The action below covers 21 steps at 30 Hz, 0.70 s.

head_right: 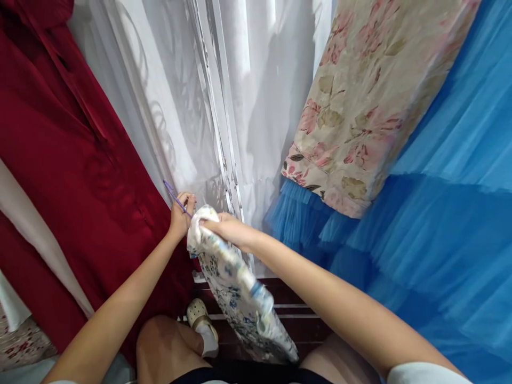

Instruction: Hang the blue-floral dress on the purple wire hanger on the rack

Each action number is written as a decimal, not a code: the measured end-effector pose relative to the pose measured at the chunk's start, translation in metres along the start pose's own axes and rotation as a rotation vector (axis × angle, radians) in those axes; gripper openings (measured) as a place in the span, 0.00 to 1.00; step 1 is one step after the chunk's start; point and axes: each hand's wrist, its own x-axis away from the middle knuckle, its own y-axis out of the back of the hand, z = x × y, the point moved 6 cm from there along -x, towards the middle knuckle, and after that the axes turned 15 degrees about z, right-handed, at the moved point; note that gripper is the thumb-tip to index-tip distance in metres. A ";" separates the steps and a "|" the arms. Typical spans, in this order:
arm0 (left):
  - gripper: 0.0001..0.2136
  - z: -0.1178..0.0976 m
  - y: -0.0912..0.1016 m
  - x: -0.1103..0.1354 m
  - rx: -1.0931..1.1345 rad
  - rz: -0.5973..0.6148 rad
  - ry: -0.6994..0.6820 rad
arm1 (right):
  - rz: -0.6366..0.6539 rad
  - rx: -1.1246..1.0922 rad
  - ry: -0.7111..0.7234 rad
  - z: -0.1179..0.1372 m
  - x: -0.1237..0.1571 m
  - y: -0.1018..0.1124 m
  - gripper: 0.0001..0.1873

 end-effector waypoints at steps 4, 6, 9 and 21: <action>0.19 0.000 0.007 0.030 0.490 -0.156 0.104 | 0.214 0.233 0.237 -0.003 0.015 -0.015 0.23; 0.20 -0.014 0.009 0.036 0.755 -0.171 0.088 | 0.115 0.426 0.277 -0.007 0.028 -0.005 0.32; 0.17 -0.048 0.000 0.036 1.145 0.003 0.103 | 0.017 0.719 0.296 -0.013 0.041 0.002 0.47; 0.24 -0.110 -0.056 0.056 1.110 0.581 0.064 | -0.294 1.004 0.136 -0.043 0.122 0.007 0.43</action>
